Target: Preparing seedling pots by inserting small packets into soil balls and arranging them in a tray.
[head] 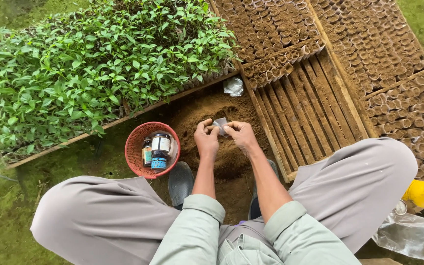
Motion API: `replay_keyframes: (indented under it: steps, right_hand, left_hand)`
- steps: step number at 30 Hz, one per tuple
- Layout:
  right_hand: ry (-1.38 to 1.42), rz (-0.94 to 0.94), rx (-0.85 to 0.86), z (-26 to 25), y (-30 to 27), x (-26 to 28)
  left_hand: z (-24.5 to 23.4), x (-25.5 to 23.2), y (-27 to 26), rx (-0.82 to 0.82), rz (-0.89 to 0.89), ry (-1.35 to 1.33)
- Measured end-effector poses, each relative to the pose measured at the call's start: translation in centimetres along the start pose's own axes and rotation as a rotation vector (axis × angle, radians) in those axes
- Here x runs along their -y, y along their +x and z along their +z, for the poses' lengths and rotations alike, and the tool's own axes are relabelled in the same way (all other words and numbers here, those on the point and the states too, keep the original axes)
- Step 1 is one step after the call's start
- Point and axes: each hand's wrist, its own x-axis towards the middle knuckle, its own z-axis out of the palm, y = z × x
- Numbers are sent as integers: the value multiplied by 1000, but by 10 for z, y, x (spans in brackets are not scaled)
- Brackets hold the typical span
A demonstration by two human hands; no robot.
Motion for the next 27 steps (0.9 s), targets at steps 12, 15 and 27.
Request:
replay_keyframes:
  steps: [12, 15, 27]
  right_hand:
    - [-23, -74, -18, 0, 9, -12]
    - [-27, -90, -22, 3, 13, -17]
    - [79, -39, 60, 27, 0, 6]
  left_hand:
    - [1, 7, -4, -211, 59, 209]
    - [2, 4, -15, -331, 288, 327]
    - [-5, 28, 1, -227, -131, -255]
